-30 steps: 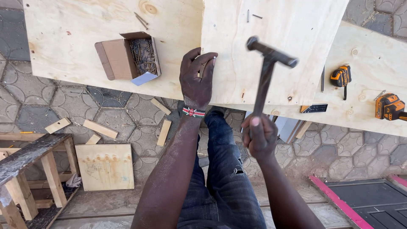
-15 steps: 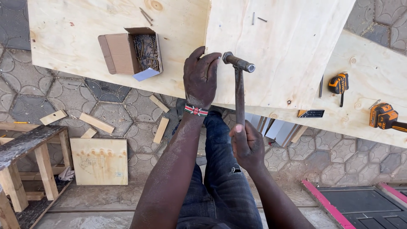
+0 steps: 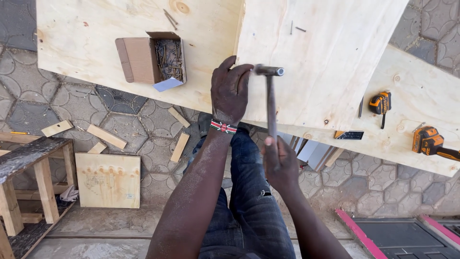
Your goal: Measuring plywood and hammering nails to secure it to a wooden frame during construction.
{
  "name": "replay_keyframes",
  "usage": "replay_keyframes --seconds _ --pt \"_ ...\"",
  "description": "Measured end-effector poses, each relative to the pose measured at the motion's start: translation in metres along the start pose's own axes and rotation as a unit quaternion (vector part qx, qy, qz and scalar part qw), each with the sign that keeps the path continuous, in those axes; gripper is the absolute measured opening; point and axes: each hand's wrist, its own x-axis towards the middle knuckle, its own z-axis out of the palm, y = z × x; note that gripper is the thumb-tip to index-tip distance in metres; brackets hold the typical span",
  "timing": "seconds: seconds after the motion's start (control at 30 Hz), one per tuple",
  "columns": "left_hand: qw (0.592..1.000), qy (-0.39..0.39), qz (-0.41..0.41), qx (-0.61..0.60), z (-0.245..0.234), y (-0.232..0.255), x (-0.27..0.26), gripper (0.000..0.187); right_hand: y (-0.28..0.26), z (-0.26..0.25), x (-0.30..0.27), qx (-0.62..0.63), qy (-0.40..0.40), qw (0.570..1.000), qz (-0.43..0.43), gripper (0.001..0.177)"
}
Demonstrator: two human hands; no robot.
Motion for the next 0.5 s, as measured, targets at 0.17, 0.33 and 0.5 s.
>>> replay_keyframes --seconds 0.17,0.33,0.5 --pt "1.0 -0.006 0.003 0.013 -0.002 0.003 -0.005 0.014 -0.007 -0.025 -0.005 0.096 0.055 0.987 -0.115 0.058" --pt "0.999 -0.011 -0.031 -0.037 -0.006 0.011 0.001 0.029 0.017 -0.013 0.001 0.237 0.032 0.945 -0.225 0.057" --pt "0.995 0.016 -0.055 -0.082 0.003 0.0 -0.004 0.039 -0.024 -0.024 0.01 0.058 -0.018 0.998 -0.018 0.054"
